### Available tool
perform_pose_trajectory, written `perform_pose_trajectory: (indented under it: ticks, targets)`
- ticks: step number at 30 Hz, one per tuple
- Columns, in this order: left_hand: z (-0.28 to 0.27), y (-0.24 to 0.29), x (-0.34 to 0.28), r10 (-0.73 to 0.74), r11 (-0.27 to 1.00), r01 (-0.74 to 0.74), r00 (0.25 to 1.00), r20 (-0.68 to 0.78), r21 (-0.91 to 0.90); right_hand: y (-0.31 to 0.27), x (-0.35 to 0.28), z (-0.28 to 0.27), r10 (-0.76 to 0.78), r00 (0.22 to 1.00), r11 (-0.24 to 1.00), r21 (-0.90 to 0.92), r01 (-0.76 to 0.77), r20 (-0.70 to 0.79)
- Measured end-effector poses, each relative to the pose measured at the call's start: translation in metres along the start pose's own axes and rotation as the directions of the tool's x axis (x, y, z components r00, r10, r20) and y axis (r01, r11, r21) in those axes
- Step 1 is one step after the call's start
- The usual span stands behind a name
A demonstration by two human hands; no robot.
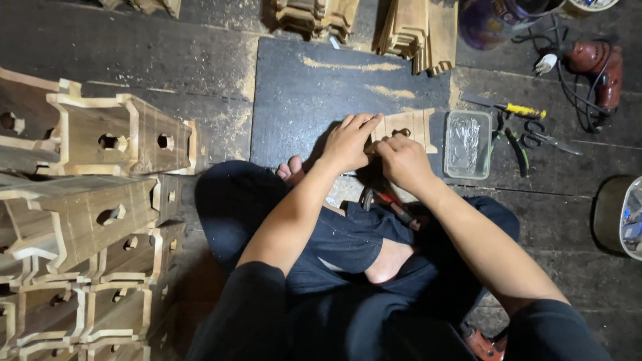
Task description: Assembling small wooden boxes by aligning pre-cut panels and hammering nails into them.
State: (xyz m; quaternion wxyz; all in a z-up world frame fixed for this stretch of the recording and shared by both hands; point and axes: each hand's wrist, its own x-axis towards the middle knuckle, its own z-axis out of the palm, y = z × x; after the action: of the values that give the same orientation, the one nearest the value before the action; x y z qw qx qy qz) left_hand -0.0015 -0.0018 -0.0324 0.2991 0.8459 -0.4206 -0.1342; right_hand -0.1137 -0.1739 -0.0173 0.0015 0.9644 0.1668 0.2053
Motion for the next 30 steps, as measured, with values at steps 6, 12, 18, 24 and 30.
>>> perform_pose_trajectory:
  ticks: [6,12,18,24,30]
  targets:
    - [0.000,-0.002,0.006,0.027,0.999,-0.028,0.999,0.039,0.032,0.008,0.003,0.005,-0.048,0.998,0.999,0.009,0.048,0.026]
    - [-0.018,0.007,0.003,0.096,0.994,-0.099,0.993,0.068,0.038,0.019,0.022,-0.055,0.109,0.993,0.947,0.301,-0.114,0.036]
    - [0.020,-0.024,0.013,0.326,0.945,-0.320,0.930,-0.170,0.066,0.049,0.031,-0.040,-0.046,0.932,0.995,0.097,0.011,0.360]
    - [0.026,-0.019,0.006,0.387,0.922,-0.375,0.875,-0.290,0.099,0.063,0.018,-0.016,-0.180,0.975,0.981,0.095,0.168,0.128]
    - [0.022,-0.010,-0.001,0.369,0.929,-0.353,0.868,-0.332,0.109,0.037,0.018,-0.042,0.008,0.965,0.997,0.072,-0.028,0.263]
